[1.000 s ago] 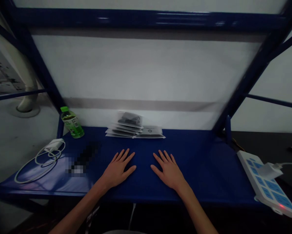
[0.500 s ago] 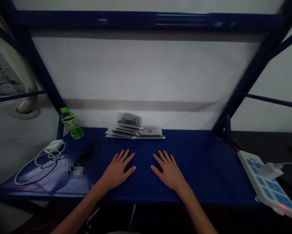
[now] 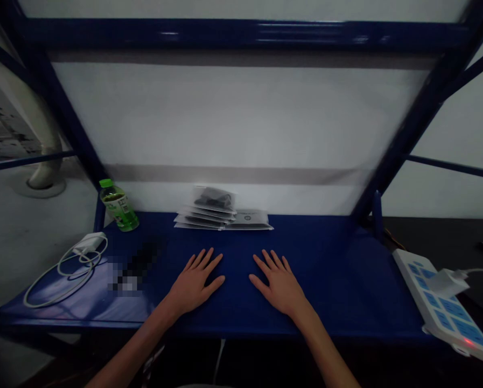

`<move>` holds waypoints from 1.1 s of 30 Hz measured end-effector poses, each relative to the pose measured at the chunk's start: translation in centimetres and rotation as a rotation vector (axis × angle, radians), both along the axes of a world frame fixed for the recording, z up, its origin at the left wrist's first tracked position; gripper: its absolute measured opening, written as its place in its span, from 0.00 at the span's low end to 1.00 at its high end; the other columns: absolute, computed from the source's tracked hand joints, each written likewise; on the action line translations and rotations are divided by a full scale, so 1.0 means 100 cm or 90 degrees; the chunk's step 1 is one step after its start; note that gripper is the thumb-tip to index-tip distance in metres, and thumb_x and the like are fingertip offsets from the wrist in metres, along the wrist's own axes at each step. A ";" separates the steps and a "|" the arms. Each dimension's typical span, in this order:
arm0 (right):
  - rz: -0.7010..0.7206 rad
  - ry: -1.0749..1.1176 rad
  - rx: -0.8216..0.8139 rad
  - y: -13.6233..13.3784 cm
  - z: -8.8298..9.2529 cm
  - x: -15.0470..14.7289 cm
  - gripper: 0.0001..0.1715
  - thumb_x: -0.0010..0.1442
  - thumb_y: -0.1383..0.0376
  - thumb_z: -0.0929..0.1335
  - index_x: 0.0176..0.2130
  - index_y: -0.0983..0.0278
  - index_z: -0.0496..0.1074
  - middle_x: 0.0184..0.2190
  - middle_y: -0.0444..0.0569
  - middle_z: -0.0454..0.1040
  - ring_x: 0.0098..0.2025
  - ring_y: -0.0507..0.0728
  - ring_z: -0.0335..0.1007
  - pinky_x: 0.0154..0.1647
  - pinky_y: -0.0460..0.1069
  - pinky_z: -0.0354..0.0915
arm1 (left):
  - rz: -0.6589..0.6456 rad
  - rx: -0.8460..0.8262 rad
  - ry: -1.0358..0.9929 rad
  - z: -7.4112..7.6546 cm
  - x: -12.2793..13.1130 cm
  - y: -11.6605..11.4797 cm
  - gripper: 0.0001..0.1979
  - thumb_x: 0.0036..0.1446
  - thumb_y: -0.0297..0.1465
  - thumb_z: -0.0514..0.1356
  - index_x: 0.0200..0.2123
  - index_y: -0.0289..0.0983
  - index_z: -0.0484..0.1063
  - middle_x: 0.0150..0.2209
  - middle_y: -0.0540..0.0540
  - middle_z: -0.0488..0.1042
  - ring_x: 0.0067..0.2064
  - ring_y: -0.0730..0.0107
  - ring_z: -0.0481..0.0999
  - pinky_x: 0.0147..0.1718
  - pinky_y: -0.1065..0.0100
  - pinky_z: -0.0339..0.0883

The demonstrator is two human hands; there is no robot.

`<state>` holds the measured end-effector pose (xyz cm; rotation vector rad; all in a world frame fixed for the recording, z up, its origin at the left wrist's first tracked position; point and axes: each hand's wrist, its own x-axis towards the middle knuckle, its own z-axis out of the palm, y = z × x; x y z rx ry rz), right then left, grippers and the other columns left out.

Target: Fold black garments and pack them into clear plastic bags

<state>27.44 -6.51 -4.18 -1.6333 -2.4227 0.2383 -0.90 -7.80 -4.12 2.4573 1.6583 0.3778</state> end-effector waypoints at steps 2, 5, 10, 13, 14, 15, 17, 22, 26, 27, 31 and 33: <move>0.000 -0.002 0.003 0.000 -0.001 0.000 0.41 0.65 0.38 0.53 0.69 0.51 0.51 0.71 0.47 0.46 0.72 0.64 0.36 0.70 0.65 0.40 | 0.002 -0.001 0.002 0.001 0.000 0.000 0.35 0.66 0.56 0.43 0.70 0.49 0.47 0.71 0.46 0.43 0.71 0.48 0.42 0.66 0.44 0.43; -0.001 0.000 0.003 0.000 0.000 0.000 0.41 0.65 0.38 0.53 0.69 0.51 0.51 0.71 0.47 0.47 0.72 0.64 0.36 0.70 0.65 0.40 | 0.002 0.005 0.004 0.000 0.000 0.000 0.35 0.66 0.56 0.43 0.70 0.49 0.47 0.71 0.46 0.43 0.71 0.48 0.42 0.66 0.44 0.43; -0.002 0.006 -0.003 -0.001 0.003 0.000 0.41 0.65 0.38 0.53 0.69 0.51 0.52 0.71 0.47 0.47 0.72 0.64 0.36 0.70 0.65 0.40 | 0.002 0.013 0.006 -0.001 0.000 0.000 0.35 0.66 0.56 0.44 0.70 0.49 0.47 0.71 0.46 0.44 0.71 0.48 0.43 0.66 0.44 0.44; -0.002 0.002 -0.006 -0.002 0.004 -0.001 0.41 0.65 0.38 0.53 0.69 0.52 0.52 0.71 0.47 0.47 0.72 0.64 0.36 0.70 0.65 0.40 | 0.000 0.013 0.007 -0.001 0.000 0.001 0.35 0.66 0.56 0.43 0.70 0.49 0.47 0.71 0.46 0.43 0.71 0.49 0.43 0.66 0.44 0.43; -0.002 0.000 -0.006 -0.002 0.004 -0.001 0.41 0.65 0.38 0.53 0.69 0.52 0.51 0.71 0.47 0.47 0.72 0.64 0.35 0.70 0.65 0.40 | 0.001 0.012 0.007 -0.001 0.000 0.001 0.35 0.66 0.56 0.43 0.70 0.49 0.47 0.71 0.46 0.43 0.71 0.49 0.43 0.66 0.44 0.43; -0.002 -0.002 -0.006 -0.002 0.004 -0.001 0.42 0.65 0.37 0.53 0.69 0.52 0.51 0.71 0.47 0.46 0.72 0.64 0.35 0.70 0.65 0.40 | 0.001 0.011 0.007 -0.002 0.000 0.001 0.35 0.66 0.56 0.43 0.70 0.49 0.47 0.71 0.46 0.43 0.71 0.49 0.42 0.67 0.44 0.43; -0.003 -0.004 -0.006 -0.002 0.003 -0.001 0.42 0.65 0.37 0.52 0.69 0.52 0.51 0.71 0.47 0.46 0.72 0.64 0.35 0.70 0.65 0.40 | 0.001 0.011 0.005 -0.002 -0.001 0.001 0.35 0.66 0.56 0.43 0.70 0.49 0.47 0.71 0.46 0.43 0.71 0.48 0.43 0.67 0.44 0.43; -0.004 0.001 -0.008 -0.002 0.004 -0.001 0.41 0.65 0.37 0.53 0.69 0.51 0.51 0.71 0.47 0.46 0.72 0.64 0.35 0.70 0.65 0.40 | -0.005 0.014 0.001 -0.002 -0.001 0.001 0.35 0.66 0.55 0.43 0.71 0.49 0.46 0.71 0.46 0.43 0.71 0.48 0.43 0.66 0.44 0.43; -0.001 0.007 -0.005 -0.002 0.003 0.000 0.41 0.65 0.38 0.53 0.69 0.52 0.51 0.71 0.47 0.46 0.72 0.64 0.35 0.70 0.65 0.40 | -0.005 0.014 0.001 -0.002 -0.001 0.000 0.35 0.66 0.55 0.43 0.71 0.49 0.47 0.71 0.45 0.43 0.71 0.48 0.43 0.66 0.45 0.43; -0.001 0.007 -0.004 -0.001 0.003 0.000 0.41 0.65 0.38 0.53 0.69 0.52 0.51 0.71 0.47 0.46 0.72 0.64 0.35 0.70 0.65 0.40 | -0.005 0.016 0.000 -0.002 -0.001 0.000 0.35 0.66 0.55 0.43 0.71 0.49 0.47 0.71 0.45 0.43 0.71 0.48 0.43 0.66 0.45 0.43; 0.002 0.011 -0.008 0.000 0.001 0.001 0.41 0.65 0.38 0.54 0.69 0.50 0.50 0.71 0.46 0.46 0.72 0.64 0.35 0.70 0.65 0.39 | -0.009 0.029 -0.002 -0.004 -0.002 0.001 0.34 0.66 0.55 0.44 0.70 0.49 0.47 0.71 0.46 0.44 0.71 0.48 0.44 0.66 0.45 0.43; 0.001 0.011 -0.010 0.000 0.001 0.001 0.41 0.65 0.38 0.54 0.69 0.50 0.50 0.71 0.46 0.46 0.72 0.64 0.35 0.70 0.65 0.39 | -0.008 0.028 0.000 -0.005 -0.002 0.001 0.34 0.66 0.55 0.44 0.70 0.49 0.47 0.71 0.46 0.44 0.71 0.48 0.44 0.66 0.45 0.43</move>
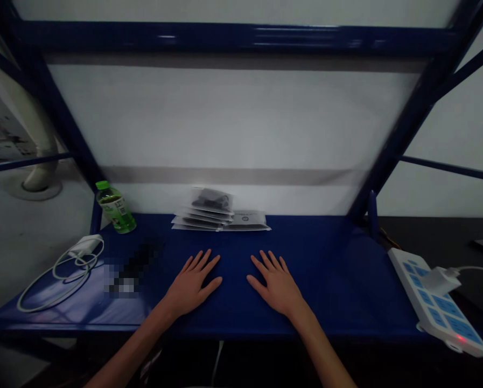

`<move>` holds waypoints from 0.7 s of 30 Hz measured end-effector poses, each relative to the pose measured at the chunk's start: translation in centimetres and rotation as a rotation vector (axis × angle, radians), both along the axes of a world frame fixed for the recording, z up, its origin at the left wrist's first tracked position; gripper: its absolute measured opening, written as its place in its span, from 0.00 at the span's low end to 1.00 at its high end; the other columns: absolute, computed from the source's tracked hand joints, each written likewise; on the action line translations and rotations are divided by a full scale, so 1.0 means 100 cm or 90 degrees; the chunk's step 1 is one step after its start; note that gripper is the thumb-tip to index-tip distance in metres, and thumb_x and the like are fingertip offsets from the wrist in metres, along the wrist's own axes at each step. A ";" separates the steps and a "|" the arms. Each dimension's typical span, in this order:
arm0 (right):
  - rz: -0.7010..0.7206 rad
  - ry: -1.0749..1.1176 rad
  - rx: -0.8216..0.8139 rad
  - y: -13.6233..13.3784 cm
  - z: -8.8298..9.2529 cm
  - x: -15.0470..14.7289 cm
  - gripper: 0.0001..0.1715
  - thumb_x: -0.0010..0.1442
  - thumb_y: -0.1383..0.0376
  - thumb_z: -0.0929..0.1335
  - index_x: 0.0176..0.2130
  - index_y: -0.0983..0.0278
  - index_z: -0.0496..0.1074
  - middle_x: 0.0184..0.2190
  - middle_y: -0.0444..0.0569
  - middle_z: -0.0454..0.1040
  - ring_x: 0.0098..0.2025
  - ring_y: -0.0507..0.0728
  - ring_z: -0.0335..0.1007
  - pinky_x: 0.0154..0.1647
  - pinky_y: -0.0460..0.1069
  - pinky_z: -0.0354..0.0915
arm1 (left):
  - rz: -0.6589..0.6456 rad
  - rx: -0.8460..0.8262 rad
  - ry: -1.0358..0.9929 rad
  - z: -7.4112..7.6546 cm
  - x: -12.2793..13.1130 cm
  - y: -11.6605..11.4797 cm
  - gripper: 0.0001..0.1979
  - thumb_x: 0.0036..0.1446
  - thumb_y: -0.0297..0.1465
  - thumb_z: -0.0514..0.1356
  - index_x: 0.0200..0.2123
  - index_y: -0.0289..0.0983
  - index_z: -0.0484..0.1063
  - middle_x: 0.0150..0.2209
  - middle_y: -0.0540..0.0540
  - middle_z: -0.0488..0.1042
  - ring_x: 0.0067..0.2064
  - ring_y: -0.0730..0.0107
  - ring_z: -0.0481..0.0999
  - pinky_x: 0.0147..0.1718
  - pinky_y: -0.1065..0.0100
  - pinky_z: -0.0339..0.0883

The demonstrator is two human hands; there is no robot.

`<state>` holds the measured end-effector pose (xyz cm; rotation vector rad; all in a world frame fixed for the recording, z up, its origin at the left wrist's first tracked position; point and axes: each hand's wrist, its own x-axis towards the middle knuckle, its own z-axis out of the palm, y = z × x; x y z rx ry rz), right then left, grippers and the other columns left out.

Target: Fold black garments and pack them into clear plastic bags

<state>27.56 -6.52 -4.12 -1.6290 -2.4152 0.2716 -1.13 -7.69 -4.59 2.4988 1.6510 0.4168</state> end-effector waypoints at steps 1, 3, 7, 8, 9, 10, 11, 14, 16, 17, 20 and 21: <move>-0.001 0.000 0.001 0.000 0.000 0.000 0.41 0.65 0.38 0.54 0.69 0.50 0.51 0.71 0.46 0.46 0.72 0.64 0.35 0.70 0.65 0.40 | 0.001 -0.002 0.002 0.000 0.000 0.000 0.34 0.66 0.55 0.44 0.71 0.49 0.47 0.71 0.46 0.44 0.71 0.48 0.44 0.66 0.45 0.43; -0.002 0.000 0.004 0.000 0.000 0.000 0.41 0.65 0.38 0.53 0.69 0.51 0.51 0.71 0.46 0.47 0.72 0.64 0.36 0.70 0.65 0.40 | 0.002 -0.005 0.005 0.000 0.000 0.000 0.34 0.66 0.55 0.43 0.71 0.49 0.47 0.72 0.47 0.44 0.71 0.48 0.44 0.67 0.46 0.42; 0.000 0.001 0.011 -0.001 0.000 0.000 0.41 0.65 0.38 0.54 0.69 0.51 0.51 0.71 0.47 0.47 0.72 0.64 0.35 0.70 0.65 0.39 | 0.003 -0.009 0.006 0.001 0.001 0.000 0.34 0.66 0.55 0.43 0.70 0.49 0.47 0.72 0.47 0.44 0.71 0.48 0.44 0.66 0.45 0.43; 0.000 0.001 0.010 -0.001 -0.001 0.000 0.41 0.65 0.38 0.53 0.69 0.51 0.51 0.71 0.46 0.47 0.72 0.64 0.36 0.70 0.65 0.40 | 0.003 -0.009 0.006 0.001 0.001 0.000 0.34 0.66 0.55 0.43 0.70 0.49 0.47 0.71 0.46 0.44 0.71 0.48 0.44 0.66 0.45 0.43; 0.000 0.001 0.009 0.000 -0.001 0.000 0.41 0.65 0.38 0.53 0.69 0.51 0.51 0.71 0.46 0.47 0.72 0.64 0.36 0.70 0.65 0.40 | 0.002 -0.010 0.006 0.001 0.001 0.000 0.34 0.66 0.55 0.43 0.70 0.49 0.47 0.71 0.46 0.44 0.71 0.48 0.44 0.66 0.45 0.43; 0.000 0.002 0.008 0.000 -0.001 0.000 0.41 0.65 0.38 0.53 0.69 0.50 0.51 0.71 0.46 0.47 0.72 0.64 0.36 0.70 0.65 0.40 | 0.001 -0.010 0.006 0.002 0.001 0.000 0.34 0.66 0.55 0.43 0.71 0.49 0.47 0.71 0.46 0.44 0.71 0.48 0.44 0.66 0.45 0.43; 0.000 0.003 0.007 0.000 -0.001 0.000 0.41 0.65 0.38 0.53 0.69 0.50 0.51 0.71 0.46 0.46 0.72 0.64 0.36 0.70 0.65 0.39 | 0.002 -0.009 0.005 0.002 0.001 0.000 0.34 0.66 0.55 0.43 0.71 0.49 0.47 0.71 0.46 0.44 0.71 0.48 0.44 0.66 0.45 0.43; 0.000 0.003 0.004 0.000 -0.001 0.001 0.41 0.65 0.38 0.53 0.69 0.50 0.50 0.71 0.46 0.46 0.72 0.64 0.35 0.70 0.65 0.40 | 0.003 -0.008 0.003 0.002 0.001 -0.001 0.34 0.66 0.55 0.43 0.70 0.49 0.47 0.71 0.46 0.44 0.71 0.48 0.44 0.66 0.45 0.43; 0.000 0.001 0.004 0.000 -0.001 0.000 0.41 0.65 0.38 0.53 0.69 0.51 0.50 0.71 0.46 0.46 0.72 0.64 0.35 0.70 0.65 0.40 | 0.003 -0.010 0.000 0.003 0.001 -0.001 0.35 0.66 0.55 0.44 0.70 0.49 0.47 0.71 0.46 0.44 0.71 0.48 0.44 0.66 0.45 0.43; -0.001 -0.001 0.005 0.000 -0.001 0.000 0.41 0.65 0.38 0.53 0.69 0.51 0.50 0.71 0.46 0.46 0.72 0.64 0.35 0.70 0.65 0.40 | 0.003 -0.012 -0.002 0.003 0.001 -0.001 0.35 0.66 0.55 0.44 0.70 0.49 0.47 0.71 0.45 0.44 0.71 0.48 0.43 0.66 0.45 0.43; 0.000 -0.002 0.010 0.000 -0.002 0.001 0.41 0.65 0.38 0.53 0.69 0.51 0.51 0.71 0.46 0.47 0.72 0.64 0.36 0.70 0.65 0.40 | 0.001 -0.012 -0.008 0.002 0.001 -0.001 0.34 0.66 0.55 0.44 0.70 0.49 0.47 0.71 0.46 0.44 0.71 0.48 0.43 0.66 0.45 0.43; 0.000 -0.001 0.011 0.001 -0.003 0.001 0.40 0.65 0.38 0.53 0.69 0.50 0.51 0.71 0.46 0.47 0.72 0.64 0.36 0.70 0.66 0.40 | 0.000 -0.011 -0.009 0.001 0.000 0.000 0.34 0.66 0.55 0.44 0.70 0.49 0.47 0.71 0.46 0.44 0.71 0.48 0.43 0.66 0.45 0.43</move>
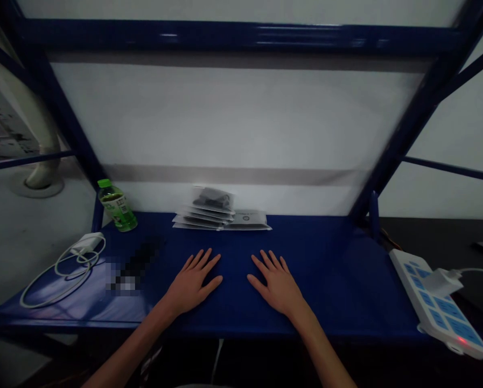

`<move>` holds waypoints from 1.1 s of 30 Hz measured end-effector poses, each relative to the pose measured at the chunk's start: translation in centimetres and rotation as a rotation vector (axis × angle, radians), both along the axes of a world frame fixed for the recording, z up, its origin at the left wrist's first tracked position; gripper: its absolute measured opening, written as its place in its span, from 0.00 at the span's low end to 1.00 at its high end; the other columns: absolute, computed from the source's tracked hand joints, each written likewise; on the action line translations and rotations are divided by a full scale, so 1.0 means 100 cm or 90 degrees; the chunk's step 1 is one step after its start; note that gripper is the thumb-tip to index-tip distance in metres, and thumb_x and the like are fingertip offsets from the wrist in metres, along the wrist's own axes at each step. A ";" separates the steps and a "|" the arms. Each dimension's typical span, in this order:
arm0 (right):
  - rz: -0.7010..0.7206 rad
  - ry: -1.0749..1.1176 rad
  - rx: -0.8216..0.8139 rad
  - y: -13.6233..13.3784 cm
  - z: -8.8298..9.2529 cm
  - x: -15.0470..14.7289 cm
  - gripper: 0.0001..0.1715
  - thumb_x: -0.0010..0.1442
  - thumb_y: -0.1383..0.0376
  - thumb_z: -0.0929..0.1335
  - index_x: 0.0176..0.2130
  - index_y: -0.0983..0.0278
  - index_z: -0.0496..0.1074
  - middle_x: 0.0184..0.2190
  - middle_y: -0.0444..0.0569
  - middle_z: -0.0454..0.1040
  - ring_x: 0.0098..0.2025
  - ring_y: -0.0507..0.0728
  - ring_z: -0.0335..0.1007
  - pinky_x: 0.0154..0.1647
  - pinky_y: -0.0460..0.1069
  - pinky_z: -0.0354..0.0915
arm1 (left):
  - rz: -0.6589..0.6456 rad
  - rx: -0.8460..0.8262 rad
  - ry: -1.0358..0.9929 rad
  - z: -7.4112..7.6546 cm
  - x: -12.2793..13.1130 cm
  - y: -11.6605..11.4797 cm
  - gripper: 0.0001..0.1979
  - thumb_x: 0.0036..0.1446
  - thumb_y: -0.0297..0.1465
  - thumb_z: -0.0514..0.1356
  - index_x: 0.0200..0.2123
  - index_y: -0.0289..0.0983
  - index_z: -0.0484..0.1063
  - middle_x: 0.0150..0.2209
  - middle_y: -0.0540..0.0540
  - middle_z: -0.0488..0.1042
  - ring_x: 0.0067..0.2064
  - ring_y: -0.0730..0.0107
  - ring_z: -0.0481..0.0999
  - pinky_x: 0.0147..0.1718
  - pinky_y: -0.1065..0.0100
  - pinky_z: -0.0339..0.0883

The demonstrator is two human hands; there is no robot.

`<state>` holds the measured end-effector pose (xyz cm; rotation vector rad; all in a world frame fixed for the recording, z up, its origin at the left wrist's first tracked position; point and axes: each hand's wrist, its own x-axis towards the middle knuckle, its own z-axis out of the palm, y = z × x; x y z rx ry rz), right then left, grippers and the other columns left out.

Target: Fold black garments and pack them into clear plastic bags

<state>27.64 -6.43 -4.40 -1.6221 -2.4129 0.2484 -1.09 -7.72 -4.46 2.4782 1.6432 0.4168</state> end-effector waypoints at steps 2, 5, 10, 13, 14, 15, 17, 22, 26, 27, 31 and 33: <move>0.001 0.002 0.000 0.001 -0.001 0.001 0.40 0.65 0.38 0.54 0.69 0.50 0.51 0.71 0.46 0.47 0.72 0.65 0.36 0.70 0.66 0.40 | 0.000 0.005 0.001 -0.001 0.000 0.000 0.34 0.66 0.55 0.44 0.70 0.50 0.47 0.71 0.47 0.44 0.71 0.48 0.44 0.66 0.45 0.43; 0.002 0.003 -0.003 0.001 -0.001 0.001 0.40 0.65 0.38 0.54 0.69 0.50 0.50 0.71 0.45 0.46 0.72 0.65 0.36 0.70 0.66 0.40 | -0.001 0.006 0.004 -0.002 0.000 0.001 0.34 0.66 0.55 0.44 0.70 0.50 0.47 0.71 0.47 0.44 0.71 0.48 0.44 0.66 0.45 0.43; 0.001 -0.002 -0.007 -0.001 0.001 0.001 0.41 0.65 0.38 0.53 0.69 0.50 0.50 0.71 0.46 0.46 0.72 0.64 0.35 0.70 0.65 0.39 | 0.002 -0.004 0.003 0.001 0.001 -0.001 0.34 0.66 0.55 0.44 0.70 0.49 0.47 0.71 0.46 0.44 0.71 0.48 0.43 0.66 0.45 0.43; 0.001 -0.001 -0.002 -0.001 0.001 0.000 0.40 0.65 0.38 0.53 0.69 0.51 0.51 0.71 0.46 0.46 0.72 0.64 0.35 0.70 0.65 0.40 | 0.002 -0.001 -0.001 0.001 0.001 0.000 0.34 0.66 0.55 0.45 0.70 0.50 0.47 0.71 0.46 0.44 0.71 0.48 0.44 0.66 0.44 0.43; 0.001 -0.002 -0.001 -0.001 0.000 0.000 0.40 0.66 0.38 0.53 0.69 0.51 0.51 0.71 0.46 0.46 0.72 0.64 0.36 0.70 0.65 0.40 | 0.001 0.001 -0.001 0.001 0.001 0.000 0.34 0.66 0.55 0.45 0.70 0.50 0.47 0.71 0.47 0.44 0.71 0.48 0.44 0.66 0.44 0.43; 0.001 -0.002 0.000 0.000 0.000 0.000 0.40 0.66 0.38 0.53 0.69 0.51 0.51 0.71 0.46 0.47 0.72 0.64 0.36 0.70 0.65 0.40 | 0.001 0.002 0.000 0.000 0.001 0.000 0.34 0.66 0.55 0.45 0.70 0.50 0.47 0.71 0.47 0.45 0.71 0.48 0.44 0.66 0.45 0.43; 0.001 -0.003 0.000 0.000 0.000 0.001 0.40 0.65 0.38 0.53 0.69 0.51 0.51 0.71 0.46 0.47 0.72 0.64 0.36 0.70 0.65 0.40 | 0.002 0.003 0.003 0.000 0.001 0.000 0.34 0.66 0.55 0.44 0.70 0.50 0.48 0.71 0.47 0.45 0.71 0.48 0.44 0.66 0.45 0.43; 0.002 0.006 0.004 -0.001 0.003 0.001 0.40 0.65 0.39 0.54 0.69 0.52 0.54 0.71 0.47 0.49 0.72 0.64 0.38 0.70 0.65 0.42 | 0.002 0.007 0.008 0.007 0.001 0.002 0.35 0.65 0.56 0.45 0.69 0.48 0.52 0.71 0.45 0.49 0.70 0.45 0.49 0.65 0.44 0.47; 0.003 0.014 0.020 -0.007 0.003 0.002 0.39 0.66 0.40 0.54 0.67 0.55 0.59 0.69 0.49 0.54 0.71 0.64 0.42 0.69 0.65 0.45 | -0.010 0.035 0.031 0.024 0.007 0.014 0.30 0.66 0.51 0.47 0.64 0.43 0.64 0.66 0.42 0.61 0.65 0.46 0.62 0.61 0.47 0.56; 0.002 0.014 0.028 -0.009 0.002 0.003 0.38 0.67 0.41 0.54 0.66 0.55 0.60 0.69 0.49 0.55 0.71 0.64 0.44 0.69 0.65 0.46 | -0.028 0.046 0.035 0.029 0.012 0.019 0.28 0.67 0.49 0.48 0.63 0.42 0.66 0.65 0.42 0.63 0.63 0.48 0.65 0.60 0.48 0.58; 0.005 0.018 0.067 -0.016 -0.003 0.005 0.35 0.68 0.44 0.55 0.64 0.58 0.65 0.66 0.51 0.60 0.69 0.64 0.49 0.68 0.65 0.49 | -0.136 0.101 0.034 0.042 0.043 0.050 0.20 0.67 0.41 0.51 0.57 0.42 0.71 0.57 0.45 0.72 0.56 0.55 0.72 0.58 0.55 0.62; 0.003 0.019 0.084 -0.018 -0.004 0.005 0.33 0.68 0.46 0.56 0.62 0.59 0.67 0.65 0.52 0.62 0.69 0.65 0.52 0.68 0.65 0.51 | -0.179 0.140 0.042 0.045 0.065 0.071 0.17 0.66 0.36 0.52 0.53 0.40 0.74 0.52 0.44 0.76 0.53 0.57 0.74 0.54 0.58 0.65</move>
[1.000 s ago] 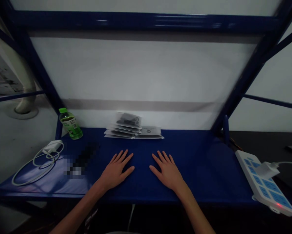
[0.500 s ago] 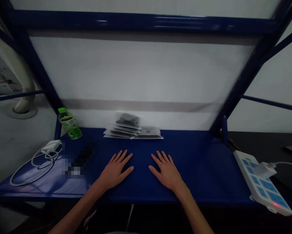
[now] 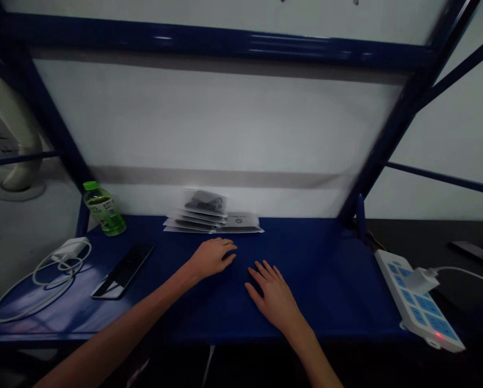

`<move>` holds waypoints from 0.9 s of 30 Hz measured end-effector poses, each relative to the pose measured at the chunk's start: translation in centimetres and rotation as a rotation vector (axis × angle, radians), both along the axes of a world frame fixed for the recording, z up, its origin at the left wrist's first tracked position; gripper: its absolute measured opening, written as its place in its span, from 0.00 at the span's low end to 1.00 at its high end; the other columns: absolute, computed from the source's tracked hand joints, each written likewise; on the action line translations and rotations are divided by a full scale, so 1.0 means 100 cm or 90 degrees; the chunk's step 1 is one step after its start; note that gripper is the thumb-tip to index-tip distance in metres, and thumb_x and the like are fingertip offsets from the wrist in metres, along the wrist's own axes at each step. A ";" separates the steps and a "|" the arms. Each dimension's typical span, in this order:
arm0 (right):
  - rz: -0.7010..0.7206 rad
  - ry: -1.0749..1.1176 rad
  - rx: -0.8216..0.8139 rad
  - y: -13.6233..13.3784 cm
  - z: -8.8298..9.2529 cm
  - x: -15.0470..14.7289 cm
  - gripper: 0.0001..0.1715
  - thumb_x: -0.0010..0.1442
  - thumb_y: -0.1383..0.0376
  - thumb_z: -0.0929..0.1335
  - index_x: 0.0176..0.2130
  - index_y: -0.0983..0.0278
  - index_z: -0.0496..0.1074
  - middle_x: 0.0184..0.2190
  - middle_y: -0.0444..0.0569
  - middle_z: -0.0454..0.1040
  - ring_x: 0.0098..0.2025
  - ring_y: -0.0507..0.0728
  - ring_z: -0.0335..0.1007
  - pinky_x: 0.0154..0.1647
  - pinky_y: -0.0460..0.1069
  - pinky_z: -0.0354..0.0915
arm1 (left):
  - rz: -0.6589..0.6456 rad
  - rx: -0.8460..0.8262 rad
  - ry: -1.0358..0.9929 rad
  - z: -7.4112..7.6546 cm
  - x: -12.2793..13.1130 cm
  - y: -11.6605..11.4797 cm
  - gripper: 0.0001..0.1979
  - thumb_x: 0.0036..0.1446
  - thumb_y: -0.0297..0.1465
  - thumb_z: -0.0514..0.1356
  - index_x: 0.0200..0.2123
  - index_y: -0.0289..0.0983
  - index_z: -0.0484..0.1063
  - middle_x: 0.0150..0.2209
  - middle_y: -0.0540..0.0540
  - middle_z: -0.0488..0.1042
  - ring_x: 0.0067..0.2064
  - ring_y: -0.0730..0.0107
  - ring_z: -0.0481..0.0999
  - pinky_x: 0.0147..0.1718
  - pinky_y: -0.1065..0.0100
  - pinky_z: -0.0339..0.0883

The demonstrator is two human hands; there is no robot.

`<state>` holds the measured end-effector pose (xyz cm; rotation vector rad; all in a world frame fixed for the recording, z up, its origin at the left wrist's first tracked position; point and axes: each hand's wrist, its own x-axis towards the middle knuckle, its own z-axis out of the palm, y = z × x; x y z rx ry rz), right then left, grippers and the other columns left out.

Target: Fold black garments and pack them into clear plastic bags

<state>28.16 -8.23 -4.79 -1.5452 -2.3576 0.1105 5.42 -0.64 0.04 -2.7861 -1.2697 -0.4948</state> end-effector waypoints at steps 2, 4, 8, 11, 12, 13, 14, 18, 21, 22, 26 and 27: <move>-0.006 0.001 0.015 -0.002 0.000 0.000 0.31 0.69 0.48 0.57 0.61 0.60 0.69 0.64 0.52 0.64 0.68 0.64 0.54 0.67 0.64 0.53 | -0.012 0.018 -0.002 0.000 0.023 0.021 0.15 0.66 0.32 0.52 0.50 0.39 0.75 0.49 0.44 0.77 0.51 0.58 0.74 0.52 0.60 0.66; -0.012 0.003 0.025 -0.005 -0.001 0.001 0.30 0.69 0.49 0.57 0.59 0.60 0.71 0.63 0.51 0.66 0.67 0.64 0.57 0.67 0.63 0.55 | -0.018 0.038 -0.005 -0.001 0.044 0.040 0.15 0.65 0.30 0.53 0.50 0.39 0.75 0.49 0.44 0.77 0.52 0.59 0.73 0.52 0.61 0.66; -0.003 0.028 0.041 -0.012 -0.004 0.006 0.27 0.69 0.51 0.59 0.58 0.60 0.72 0.61 0.51 0.68 0.65 0.65 0.59 0.65 0.64 0.58 | -0.006 0.085 -0.012 -0.009 0.073 0.071 0.16 0.63 0.30 0.57 0.54 0.38 0.72 0.57 0.42 0.71 0.58 0.56 0.67 0.57 0.58 0.60; 0.014 0.057 0.054 -0.017 -0.007 0.009 0.25 0.69 0.53 0.60 0.59 0.59 0.71 0.61 0.51 0.68 0.65 0.65 0.59 0.64 0.66 0.59 | 0.005 0.107 -0.010 -0.017 0.083 0.087 0.17 0.63 0.31 0.60 0.54 0.39 0.71 0.61 0.40 0.67 0.61 0.53 0.64 0.59 0.54 0.57; 0.018 0.066 0.057 -0.018 -0.007 0.010 0.25 0.69 0.54 0.60 0.58 0.59 0.71 0.61 0.51 0.68 0.65 0.65 0.59 0.64 0.66 0.59 | 0.006 0.111 -0.008 -0.019 0.085 0.091 0.16 0.63 0.31 0.60 0.54 0.39 0.72 0.60 0.40 0.68 0.60 0.53 0.65 0.58 0.54 0.58; 0.021 0.074 0.058 -0.019 -0.007 0.010 0.24 0.69 0.54 0.61 0.58 0.59 0.71 0.61 0.51 0.69 0.65 0.65 0.60 0.64 0.66 0.59 | 0.005 0.114 -0.005 -0.021 0.086 0.095 0.15 0.63 0.32 0.60 0.53 0.40 0.72 0.58 0.41 0.69 0.58 0.53 0.67 0.57 0.55 0.59; 0.023 0.081 0.060 -0.020 -0.007 0.010 0.24 0.69 0.55 0.61 0.58 0.59 0.72 0.61 0.51 0.69 0.65 0.65 0.60 0.64 0.66 0.60 | 0.003 0.115 -0.002 -0.023 0.087 0.098 0.13 0.64 0.32 0.59 0.52 0.40 0.73 0.55 0.42 0.72 0.56 0.55 0.70 0.55 0.56 0.61; 0.030 0.113 0.061 -0.022 -0.004 0.013 0.21 0.68 0.55 0.62 0.55 0.58 0.74 0.57 0.51 0.73 0.62 0.65 0.64 0.63 0.66 0.61 | -0.013 0.122 0.009 -0.026 0.088 0.098 0.11 0.68 0.33 0.54 0.45 0.40 0.76 0.45 0.43 0.77 0.48 0.59 0.75 0.44 0.63 0.66; -0.002 0.165 0.077 -0.021 -0.003 0.024 0.18 0.68 0.56 0.63 0.51 0.58 0.76 0.51 0.49 0.78 0.57 0.63 0.71 0.59 0.62 0.67 | -0.045 0.135 0.016 -0.027 0.086 0.083 0.12 0.69 0.34 0.53 0.45 0.40 0.76 0.43 0.44 0.77 0.47 0.60 0.75 0.39 0.65 0.67; -0.024 0.184 0.092 -0.020 -0.003 0.029 0.17 0.68 0.56 0.63 0.49 0.58 0.76 0.49 0.50 0.79 0.54 0.62 0.73 0.56 0.61 0.69 | -0.059 0.138 0.018 -0.027 0.084 0.076 0.12 0.69 0.35 0.53 0.44 0.40 0.76 0.43 0.44 0.77 0.46 0.60 0.75 0.37 0.66 0.66; -0.105 0.213 0.153 -0.012 -0.007 0.053 0.13 0.67 0.57 0.64 0.42 0.59 0.76 0.41 0.49 0.80 0.42 0.61 0.78 0.44 0.58 0.73 | -0.099 0.152 0.017 -0.029 0.075 0.036 0.12 0.69 0.34 0.52 0.43 0.39 0.74 0.42 0.44 0.77 0.45 0.61 0.75 0.34 0.67 0.66; -0.111 0.207 0.158 -0.009 -0.008 0.057 0.13 0.67 0.57 0.64 0.42 0.59 0.75 0.39 0.49 0.80 0.39 0.61 0.78 0.42 0.57 0.74 | -0.104 0.155 0.015 -0.029 0.071 0.026 0.12 0.69 0.34 0.51 0.43 0.39 0.73 0.42 0.44 0.77 0.45 0.62 0.75 0.34 0.67 0.65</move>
